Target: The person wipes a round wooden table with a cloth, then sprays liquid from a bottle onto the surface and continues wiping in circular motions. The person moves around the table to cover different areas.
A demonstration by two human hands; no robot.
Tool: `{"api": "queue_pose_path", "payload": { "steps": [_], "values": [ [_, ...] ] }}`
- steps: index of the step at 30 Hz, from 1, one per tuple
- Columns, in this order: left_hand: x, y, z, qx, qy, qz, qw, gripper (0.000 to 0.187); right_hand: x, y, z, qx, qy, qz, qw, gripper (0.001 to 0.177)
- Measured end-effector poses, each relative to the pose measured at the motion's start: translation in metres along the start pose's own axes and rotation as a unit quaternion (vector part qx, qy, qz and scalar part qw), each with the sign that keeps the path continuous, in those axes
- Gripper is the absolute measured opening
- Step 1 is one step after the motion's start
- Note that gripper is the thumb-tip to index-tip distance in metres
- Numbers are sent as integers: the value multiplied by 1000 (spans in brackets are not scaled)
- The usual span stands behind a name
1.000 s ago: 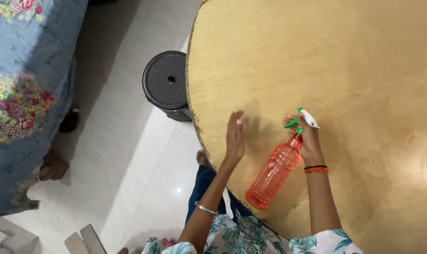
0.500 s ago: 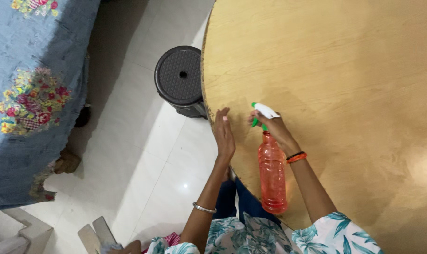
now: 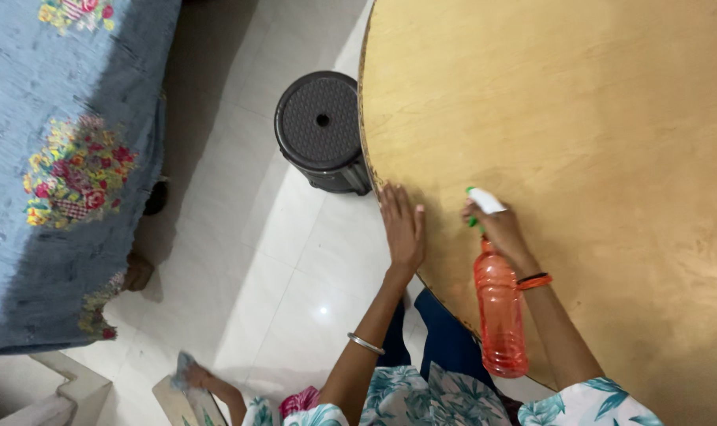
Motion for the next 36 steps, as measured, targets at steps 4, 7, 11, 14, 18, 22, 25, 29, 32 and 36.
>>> {"api": "queue_pose_path", "payload": {
  "steps": [4, 7, 11, 14, 18, 22, 25, 29, 32, 36],
  "values": [
    [-30, -25, -25, 30, -42, 25, 998, 69, -22, 62, -8, -61, -11, 55, 997, 36],
    [-46, -45, -43, 42, -46, 9, 998, 68, -38, 114, -27, -146, -66, 74, 984, 31],
    [-61, -63, -58, 24, -46, -9, 999, 68, -42, 158, -48, -177, -91, 89, 976, 29],
    [-64, -67, -69, 0, -30, -6, 1000, 67, -37, 164, -52, -107, -56, 79, 989, 28],
    [-52, -54, -83, -52, 20, 28, 998, 69, -41, 124, -44, 30, -28, 44, 998, 35],
    [-38, -31, -111, -135, 71, 37, 988, 70, -33, 71, -50, 64, 45, -18, 997, 35],
    [-33, -29, -121, -154, 79, -4, 985, 74, -19, 41, -59, 49, 78, -92, 991, 30],
    [-29, -28, -129, -156, 84, -59, 982, 73, -15, 14, -80, 93, 47, -224, 969, 34],
    [-34, -30, -133, -152, 78, -45, 984, 73, -8, -3, -102, 179, 117, -170, 962, 35],
    [-47, -43, -143, -152, 74, 18, 985, 70, -23, 15, -118, 189, 156, -115, 963, 38]
  ]
}}
Point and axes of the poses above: each hand's wrist, its own z-axis towards the middle knuckle, its own y-axis out of the back of the hand, x = y × z, the point moved 10 cm from there along z, towards the middle knuckle, and after that the axes turned 11 degrees about -z, right-handed, at the moved point
